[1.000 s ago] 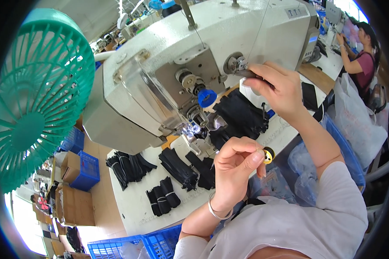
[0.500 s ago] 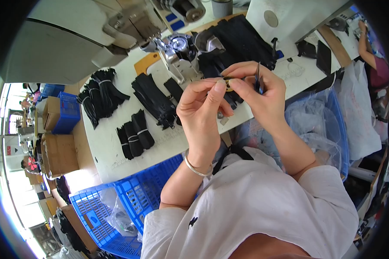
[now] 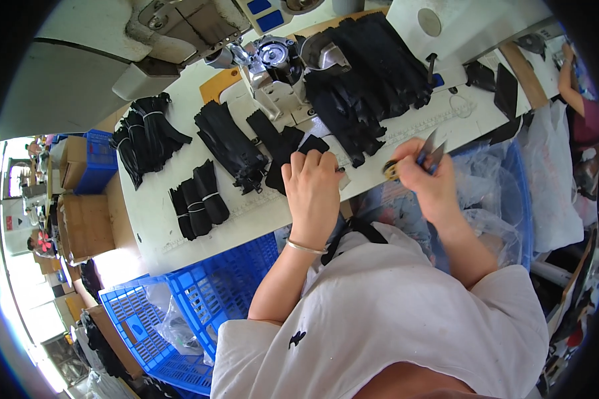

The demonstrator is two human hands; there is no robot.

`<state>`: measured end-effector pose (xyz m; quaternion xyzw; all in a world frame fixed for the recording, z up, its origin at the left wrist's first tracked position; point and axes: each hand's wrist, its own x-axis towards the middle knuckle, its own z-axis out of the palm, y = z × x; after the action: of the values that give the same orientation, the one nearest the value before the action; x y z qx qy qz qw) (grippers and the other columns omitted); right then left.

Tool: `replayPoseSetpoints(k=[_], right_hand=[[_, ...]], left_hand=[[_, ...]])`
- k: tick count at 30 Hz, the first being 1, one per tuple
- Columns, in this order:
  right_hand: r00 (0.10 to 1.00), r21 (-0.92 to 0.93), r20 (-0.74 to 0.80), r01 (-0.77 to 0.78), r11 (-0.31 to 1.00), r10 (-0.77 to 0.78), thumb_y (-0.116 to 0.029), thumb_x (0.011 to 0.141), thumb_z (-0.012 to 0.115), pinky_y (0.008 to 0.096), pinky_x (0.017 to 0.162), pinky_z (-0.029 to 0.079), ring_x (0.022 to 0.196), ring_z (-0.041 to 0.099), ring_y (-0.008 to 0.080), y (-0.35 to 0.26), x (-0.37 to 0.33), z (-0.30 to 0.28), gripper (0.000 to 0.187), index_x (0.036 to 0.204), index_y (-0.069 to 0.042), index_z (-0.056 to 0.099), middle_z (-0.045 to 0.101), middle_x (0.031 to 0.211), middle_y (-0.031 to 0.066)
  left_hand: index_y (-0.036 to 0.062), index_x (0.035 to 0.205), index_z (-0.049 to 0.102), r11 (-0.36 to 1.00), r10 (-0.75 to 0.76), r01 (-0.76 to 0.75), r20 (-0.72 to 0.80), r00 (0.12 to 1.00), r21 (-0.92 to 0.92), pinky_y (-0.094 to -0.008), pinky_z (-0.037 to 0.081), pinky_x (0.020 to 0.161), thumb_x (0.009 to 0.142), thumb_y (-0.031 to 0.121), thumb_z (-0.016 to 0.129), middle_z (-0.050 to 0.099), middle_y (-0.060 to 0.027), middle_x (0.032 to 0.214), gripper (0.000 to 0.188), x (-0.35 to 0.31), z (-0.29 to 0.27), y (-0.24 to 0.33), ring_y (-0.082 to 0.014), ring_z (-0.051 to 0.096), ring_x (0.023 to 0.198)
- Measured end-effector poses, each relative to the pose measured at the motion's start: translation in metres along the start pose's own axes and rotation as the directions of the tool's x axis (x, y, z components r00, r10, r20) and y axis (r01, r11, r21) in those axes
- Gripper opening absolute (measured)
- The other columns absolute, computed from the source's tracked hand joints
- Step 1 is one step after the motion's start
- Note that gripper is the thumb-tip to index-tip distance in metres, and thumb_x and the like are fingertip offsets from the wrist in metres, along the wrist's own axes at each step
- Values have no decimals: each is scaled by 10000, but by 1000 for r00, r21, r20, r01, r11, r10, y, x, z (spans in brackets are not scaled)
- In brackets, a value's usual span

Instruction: Sewing and quality-checking zippers at an industrial sewing machine station.

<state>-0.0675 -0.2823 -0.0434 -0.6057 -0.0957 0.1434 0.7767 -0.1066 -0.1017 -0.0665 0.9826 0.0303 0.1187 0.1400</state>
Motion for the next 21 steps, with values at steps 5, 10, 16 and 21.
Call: replayPoseSetpoints(k=[5, 10, 16, 21], right_hand=[[989, -271, 42, 149, 951, -143, -79, 797, 703, 178, 517, 264, 575, 328, 0, 11, 0, 17, 118, 883, -22, 645, 457, 632, -75], [969, -202, -76, 217, 955, -236, -65, 778, 719, 174, 521, 271, 577, 334, 4, 12, 11, 35, 131, 869, -32, 631, 440, 636, -73], [999, 200, -34, -1, 980, 8, -76, 774, 737, 189, 542, 323, 601, 403, 21, 5, 12, 49, 148, 824, -48, 600, 448, 643, -66], [984, -82, -94, 145, 986, -153, -90, 781, 729, 200, 535, 319, 597, 412, 23, -5, 24, 42, 127, 782, -42, 611, 496, 670, -56]], left_hand=[[-30, 892, 629, 265, -199, 291, 243, 949, -919, -304, 509, 696, 831, -5, 632, 674, -83, 851, 66, -1, -19, 7, -175, 632, 727], [-63, 993, 628, -193, -174, 269, 303, 937, -944, -254, 516, 803, 859, -7, 634, 670, -90, 937, 145, -9, -39, 17, -135, 644, 850], [-58, 1054, 627, -72, -252, 92, 107, 962, -993, -255, 508, 813, 876, 37, 632, 669, -94, 959, 202, -9, -36, 20, -140, 641, 881], [-49, 1142, 598, -399, -117, 179, 244, 963, -899, -302, 479, 840, 922, 69, 561, 651, -111, 1003, 252, -9, -37, 9, -177, 602, 873]])
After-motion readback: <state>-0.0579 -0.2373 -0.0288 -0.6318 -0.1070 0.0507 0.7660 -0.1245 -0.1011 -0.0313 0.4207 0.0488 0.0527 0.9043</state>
